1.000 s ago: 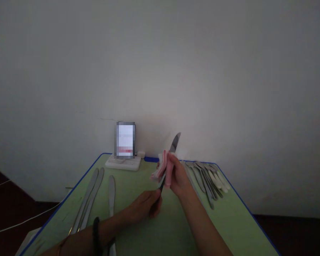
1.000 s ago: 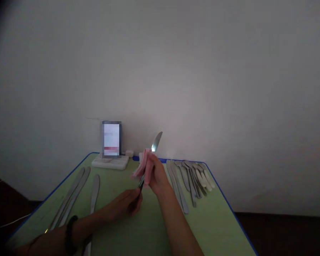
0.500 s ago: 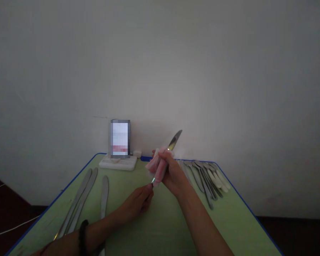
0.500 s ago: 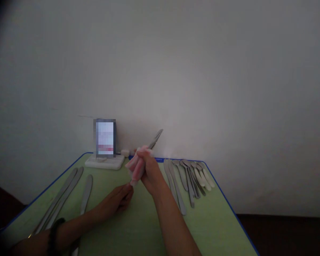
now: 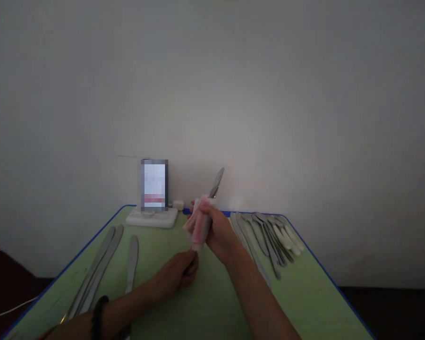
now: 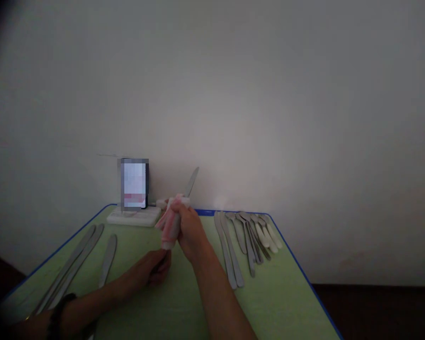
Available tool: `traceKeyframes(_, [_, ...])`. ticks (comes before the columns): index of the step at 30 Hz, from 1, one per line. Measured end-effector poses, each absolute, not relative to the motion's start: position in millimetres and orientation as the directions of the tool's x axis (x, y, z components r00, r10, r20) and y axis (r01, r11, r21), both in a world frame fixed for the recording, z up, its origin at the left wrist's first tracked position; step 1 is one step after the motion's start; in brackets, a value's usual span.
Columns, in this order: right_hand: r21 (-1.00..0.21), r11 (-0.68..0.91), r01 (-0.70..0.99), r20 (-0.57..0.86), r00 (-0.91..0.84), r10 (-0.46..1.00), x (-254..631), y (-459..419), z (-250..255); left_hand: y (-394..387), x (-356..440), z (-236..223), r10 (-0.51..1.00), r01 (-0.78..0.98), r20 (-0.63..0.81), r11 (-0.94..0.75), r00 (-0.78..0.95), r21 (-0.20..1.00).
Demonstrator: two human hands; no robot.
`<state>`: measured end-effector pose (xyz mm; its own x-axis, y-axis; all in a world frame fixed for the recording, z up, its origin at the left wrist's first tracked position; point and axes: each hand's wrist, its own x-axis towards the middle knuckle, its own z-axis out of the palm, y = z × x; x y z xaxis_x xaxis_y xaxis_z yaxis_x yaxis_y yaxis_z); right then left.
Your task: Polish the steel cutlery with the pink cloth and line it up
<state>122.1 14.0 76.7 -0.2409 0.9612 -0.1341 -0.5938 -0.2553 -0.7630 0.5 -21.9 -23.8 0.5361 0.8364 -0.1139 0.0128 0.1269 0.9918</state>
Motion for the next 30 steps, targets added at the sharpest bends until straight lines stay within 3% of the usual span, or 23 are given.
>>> traceKeyframes(25, [-0.836, -0.266, -0.481, -0.14, -0.281, 0.949, 121.6, 12.9, 81.1, -24.8, -3.6, -14.6, 0.814, 0.135, -0.073, -0.007, 0.577, 0.991])
traceKeyframes(30, [-0.84, -0.25, -0.481, -0.158, -0.224, 0.962, 123.3, 15.2, 75.5, -23.2, -3.1, -19.6, 0.816, 0.106, -0.099, 0.047, 0.57, 0.993])
